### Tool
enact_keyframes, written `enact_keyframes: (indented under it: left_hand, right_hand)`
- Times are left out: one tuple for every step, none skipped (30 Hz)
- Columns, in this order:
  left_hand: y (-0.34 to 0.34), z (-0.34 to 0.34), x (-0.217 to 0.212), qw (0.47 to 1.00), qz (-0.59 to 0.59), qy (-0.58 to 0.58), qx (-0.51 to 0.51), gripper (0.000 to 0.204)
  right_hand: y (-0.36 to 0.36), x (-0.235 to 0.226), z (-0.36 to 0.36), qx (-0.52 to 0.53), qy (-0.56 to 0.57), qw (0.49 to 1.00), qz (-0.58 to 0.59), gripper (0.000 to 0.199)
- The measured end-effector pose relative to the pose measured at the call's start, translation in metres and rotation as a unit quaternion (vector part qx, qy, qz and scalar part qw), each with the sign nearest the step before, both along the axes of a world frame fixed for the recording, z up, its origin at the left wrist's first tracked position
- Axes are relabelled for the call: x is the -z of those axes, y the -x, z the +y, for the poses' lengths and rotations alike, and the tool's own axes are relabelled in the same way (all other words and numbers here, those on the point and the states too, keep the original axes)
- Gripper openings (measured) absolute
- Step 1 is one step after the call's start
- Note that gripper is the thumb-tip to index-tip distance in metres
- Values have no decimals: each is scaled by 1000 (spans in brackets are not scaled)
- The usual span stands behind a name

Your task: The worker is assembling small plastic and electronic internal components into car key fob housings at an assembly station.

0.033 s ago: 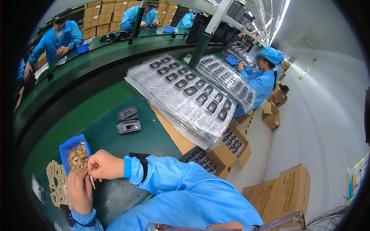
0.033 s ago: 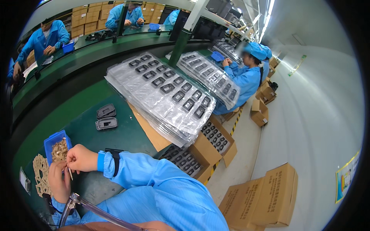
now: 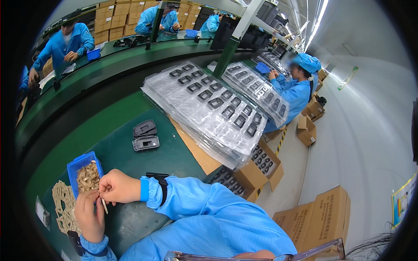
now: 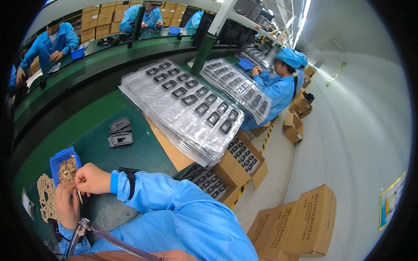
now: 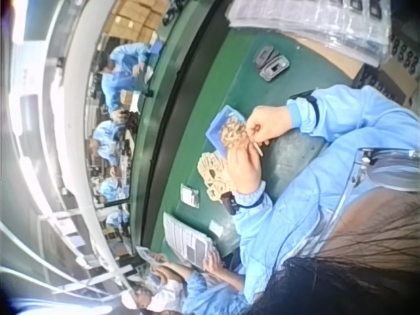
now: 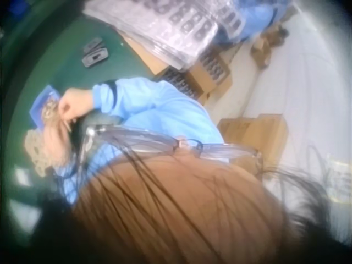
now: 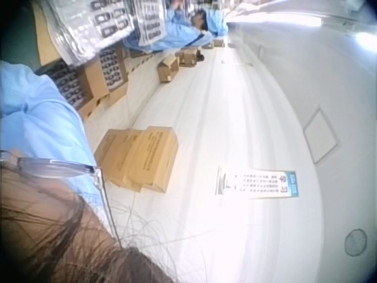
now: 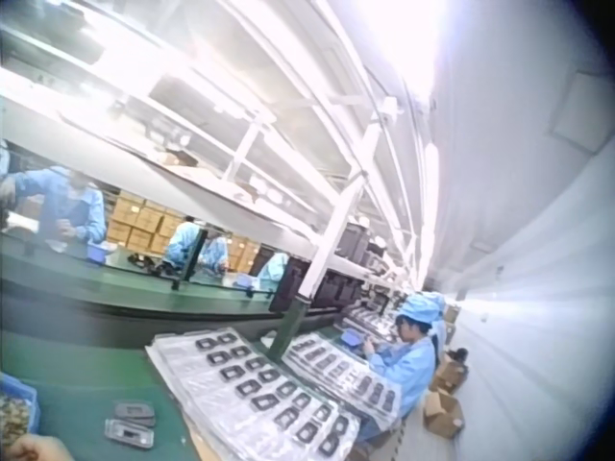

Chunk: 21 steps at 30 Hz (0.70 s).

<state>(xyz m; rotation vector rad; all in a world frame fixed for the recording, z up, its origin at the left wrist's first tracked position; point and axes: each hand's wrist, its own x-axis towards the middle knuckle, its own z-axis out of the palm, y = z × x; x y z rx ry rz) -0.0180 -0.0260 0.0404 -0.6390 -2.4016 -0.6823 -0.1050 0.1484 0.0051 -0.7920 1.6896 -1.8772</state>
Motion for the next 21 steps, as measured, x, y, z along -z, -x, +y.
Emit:
enact_keyframes:
  left_hand:
    - [0, -1, 0, 1000, 0, -7, 5, 19]
    - [0, -1, 1, 1000, -4, -13, 2, 19]
    - [-1, -1, 0, 1000, -9, -15, -1, 19]
    - [-2, -1, 0, 1000, -14, -18, -3, 19]
    - [-2, -2, 2, 1000, -19, -24, 1, 19]
    - [-2, -5, 4, 999, -26, -25, 4, 19]
    - [-2, -7, 5, 999, -34, -26, 7, 18]
    - [-3, -8, 5, 999, -36, -18, 6, 18]
    - [-3, -7, 5, 999, -35, -13, 5, 18]
    - [-3, -6, 5, 999, -35, -8, 4, 18]
    - [-3, -7, 3, 999, -38, -1, 5, 18]
    - [-3, -7, 3, 999, -40, 2, 7, 19]
    - [-2, -7, 3, 999, -42, 5, 9, 19]
    - [-2, -6, 2, 999, -43, 8, 8, 19]
    - [-2, -5, 2, 999, -43, 10, 7, 18]
    - [-2, -4, 2, 999, -44, 12, 6, 18]
    - [-3, -3, 1, 999, -47, 13, 1, 18]
    - [-4, -1, 1, 999, -50, 14, -6, 18]
    - [-4, 0, 1, 998, -53, 14, -12, 18]
    - [-3, 1, 2, 999, -46, 19, -15, 19]
    - [-3, 2, 3, 999, -38, 24, -18, 19]
  right_hand:
    - [-1, -2, 1, 2, 0, 1000, 4, 10]
    - [0, -3, 2, 5, 0, 1000, 8, 10]
    - [-1, -2, 2, 4, 5, 1000, 10, 11]
    - [0, -1, 1, 3, 10, 1000, 12, 11]
    - [0, 0, 1, 3, 14, 1000, 14, 12]
    - [-1, 0, 0, 4, 11, 1000, 19, 12]
    - [-1, -1, 1, 6, 8, 1000, 24, 12]
    - [-1, -1, 2, 7, 5, 1000, 29, 13]
    - [-1, -1, 2, 7, 4, 999, 38, 13]
    - [-1, -1, 2, 7, 3, 999, 47, 13]
    - [-1, 0, 1, 8, 2, 998, 56, 13]
    - [-1, 2, 1, 14, 2, 997, 80, 13]
    - [0, 4, 0, 20, 3, 994, 105, 13]
    - [0, 5, 0, 26, 4, 991, 130, 13]
    - [0, 4, 0, 23, 1, 992, 124, 13]
    - [-1, 3, 0, 20, -2, 993, 118, 13]
    - [-1, 2, 0, 17, -4, 994, 112, 14]
    - [-1, 2, 0, 14, -1, 994, 107, 14]
    - [-1, 3, 0, 11, 2, 995, 102, 14]
    - [-1, 3, 0, 9, 6, 995, 96, 14]
    - [-2, 5, 0, 14, 5, 991, 131, 13]
